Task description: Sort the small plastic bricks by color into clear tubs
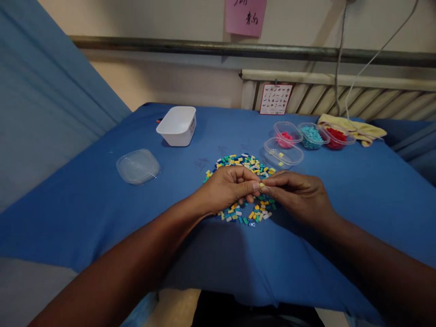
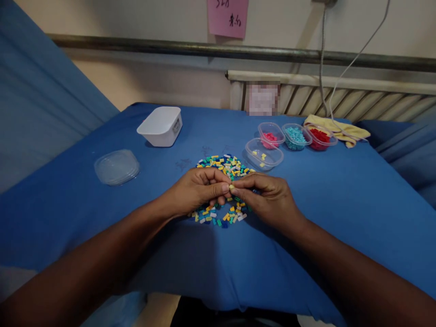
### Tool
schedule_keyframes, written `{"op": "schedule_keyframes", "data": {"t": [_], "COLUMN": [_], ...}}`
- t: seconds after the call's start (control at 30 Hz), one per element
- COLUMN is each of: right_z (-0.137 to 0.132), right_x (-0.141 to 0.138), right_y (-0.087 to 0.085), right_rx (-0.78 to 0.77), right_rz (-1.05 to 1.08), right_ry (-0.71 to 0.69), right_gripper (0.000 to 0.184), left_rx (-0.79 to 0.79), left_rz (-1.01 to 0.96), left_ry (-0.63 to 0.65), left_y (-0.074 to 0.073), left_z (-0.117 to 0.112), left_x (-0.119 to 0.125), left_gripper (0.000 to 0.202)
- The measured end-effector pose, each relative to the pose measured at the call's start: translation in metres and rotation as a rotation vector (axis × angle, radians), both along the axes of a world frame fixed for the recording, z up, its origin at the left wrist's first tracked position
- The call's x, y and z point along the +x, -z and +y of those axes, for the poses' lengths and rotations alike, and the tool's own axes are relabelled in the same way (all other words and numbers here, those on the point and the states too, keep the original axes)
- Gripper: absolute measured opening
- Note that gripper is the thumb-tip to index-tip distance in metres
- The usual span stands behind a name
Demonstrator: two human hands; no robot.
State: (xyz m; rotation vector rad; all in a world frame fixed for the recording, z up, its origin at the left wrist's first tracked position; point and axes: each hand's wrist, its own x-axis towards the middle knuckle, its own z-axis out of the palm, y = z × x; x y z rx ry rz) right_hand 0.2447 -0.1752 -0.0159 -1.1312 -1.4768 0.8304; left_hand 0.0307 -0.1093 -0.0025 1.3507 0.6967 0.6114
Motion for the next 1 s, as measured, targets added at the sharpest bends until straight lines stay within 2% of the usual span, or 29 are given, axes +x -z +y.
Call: {"op": "schedule_keyframes", "data": {"t": [0.23, 0.43, 0.6, 0.83, 1.0], "right_z": [0.004, 0.006, 0.009, 0.009, 0.011], "right_x": [-0.010, -0.012, -0.012, -0.011, -0.009], "right_y": [-0.005, -0.004, -0.001, 0.001, 0.010], "right_rx": [-0.163, -0.175, -0.234, -0.218, -0.194], "right_rz": [0.196, 0.256, 0.256, 0.306, 0.269], "right_ry": [0.011, -0.024, 0.040, -0.003, 0.010], "right_gripper": [0.030, 0.029, 0.031, 0.027, 0.025], "left_rx": [-0.037, 0.034, 0.039, 0.063, 0.058], "left_rz": [-0.077, -0.087, -0.074, -0.038, -0.072], "left_ry": [-0.115, -0.170, -0.149, -0.188, -0.193], "left_y": [-0.002, 0.002, 0.010, 0.006, 0.009], "left_z": [-0.001, -0.001, -0.003, -0.004, -0.006], "left_x": [0.009, 0.012, 0.013, 0.014, 0.016], "left_gripper": [0.031, 0.027, 0.019, 0.012, 0.010]}}
